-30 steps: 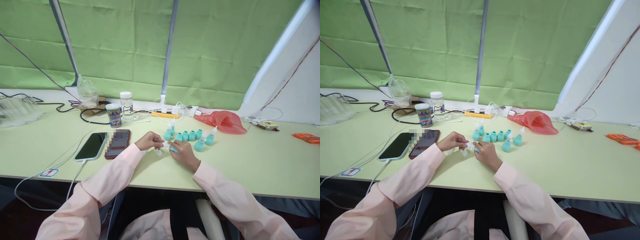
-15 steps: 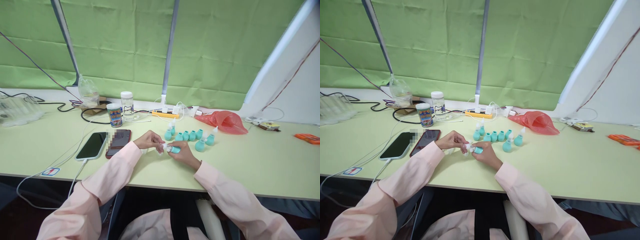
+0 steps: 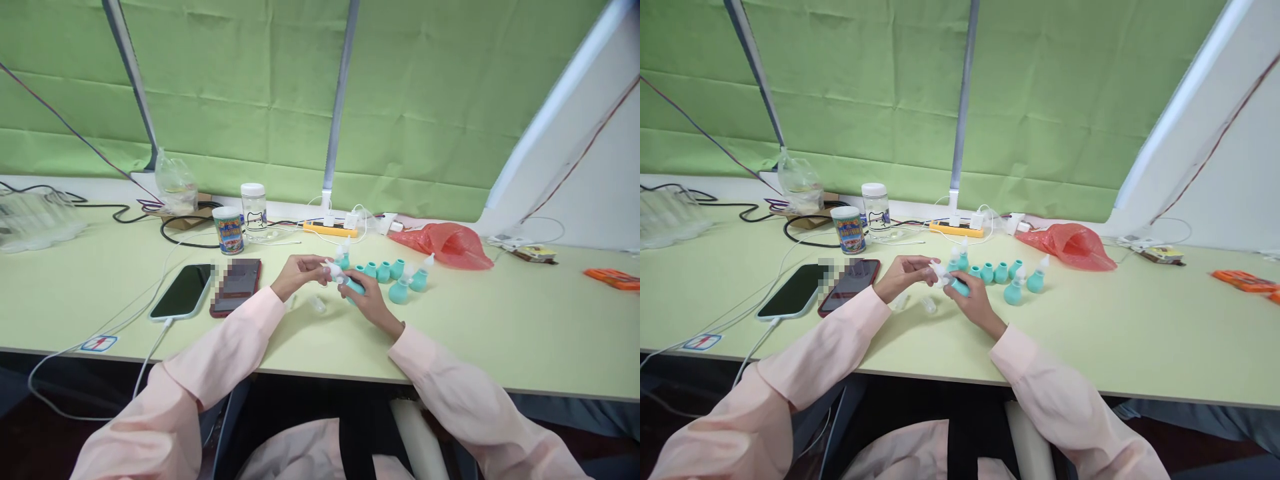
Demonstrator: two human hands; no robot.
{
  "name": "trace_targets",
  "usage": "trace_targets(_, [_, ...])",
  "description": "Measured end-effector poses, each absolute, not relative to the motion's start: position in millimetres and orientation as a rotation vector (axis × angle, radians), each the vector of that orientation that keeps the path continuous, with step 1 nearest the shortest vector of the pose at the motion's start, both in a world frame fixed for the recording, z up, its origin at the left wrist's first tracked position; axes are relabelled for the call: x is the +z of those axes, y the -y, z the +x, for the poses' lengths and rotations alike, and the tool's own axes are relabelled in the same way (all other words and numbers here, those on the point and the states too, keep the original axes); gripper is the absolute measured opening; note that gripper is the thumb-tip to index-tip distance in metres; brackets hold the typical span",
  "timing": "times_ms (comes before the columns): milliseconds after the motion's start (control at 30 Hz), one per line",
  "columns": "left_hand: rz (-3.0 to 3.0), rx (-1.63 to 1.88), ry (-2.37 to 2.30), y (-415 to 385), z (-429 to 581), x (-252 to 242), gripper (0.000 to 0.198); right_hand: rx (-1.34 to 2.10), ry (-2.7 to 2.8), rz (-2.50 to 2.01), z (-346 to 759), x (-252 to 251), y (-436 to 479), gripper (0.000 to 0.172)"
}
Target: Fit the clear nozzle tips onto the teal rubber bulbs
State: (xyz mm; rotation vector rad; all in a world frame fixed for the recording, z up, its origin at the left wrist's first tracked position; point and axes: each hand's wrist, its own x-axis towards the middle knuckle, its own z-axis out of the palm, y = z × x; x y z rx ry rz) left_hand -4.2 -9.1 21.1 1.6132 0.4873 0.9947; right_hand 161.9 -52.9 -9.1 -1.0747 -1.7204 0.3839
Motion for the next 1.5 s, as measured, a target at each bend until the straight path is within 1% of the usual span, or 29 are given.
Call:
trace_targets(167, [1.735, 1.053, -0.683, -0.1, -9.5, 18.7, 0.037, 0.292, 1.624, -1.133, 171.7, -13.2, 42.1, 0.025])
trace_targets(300, [2.229, 1.075, -0.948, -5.8, -7.6, 8.8, 0.025, 0.177, 1.629, -1.149, 173.8, -14.7, 38.2, 0.023])
trace_targets(400, [2.684, 0.944, -1.082, -8.1, -5.0, -0.2, 0.024, 0.135, 1.651, -1.174, 174.7, -15.6, 36.7, 0.021])
trace_targets(500, [2.891, 0.705, -1.151, -10.0, -4.1, -5.6, 0.027, 0.119, 1.656, -1.204, 176.6, -17.9, 34.1, 0.021])
trace_targets(633, [2.938, 0.554, -1.317, -11.7, -6.1, -5.6, 0.030, 0.093, 1.672, -1.268, 179.0, -22.2, 30.7, 0.021])
trace_targets(800, [2.927, 0.504, -1.484, -12.4, -8.9, -3.7, 0.028, 0.106, 1.637, -1.317, 180.1, -25.9, 28.9, 0.030])
trace_targets(1033, [2.956, 0.565, -1.356, -9.9, -6.3, -2.7, 0.025, 0.080, 1.620, -1.306, 180.2, -27.5, 27.2, 0.036])
trace_targets(1233, [3.000, 0.466, -1.300, -6.2, -6.1, -5.4, 0.027, -0.046, 1.586, -1.322, 178.1, -23.3, 29.6, 0.049])
trace_targets(1300, [3.036, 0.414, -1.248, -5.0, -6.8, -6.4, 0.027, -0.161, 1.570, -1.271, 177.0, -20.9, 32.8, 0.047])
trace_targets(1400, [3.065, 0.347, -1.216, -3.6, -7.8, -6.9, 0.026, -0.339, 1.569, -1.129, 173.3, -19.7, 40.0, 0.037])
trace_targets(1500, [3.071, 0.327, -1.191, -3.0, -8.5, -6.7, 0.024, -0.362, 1.751, -0.952, 165.7, -22.2, 49.4, 0.028])
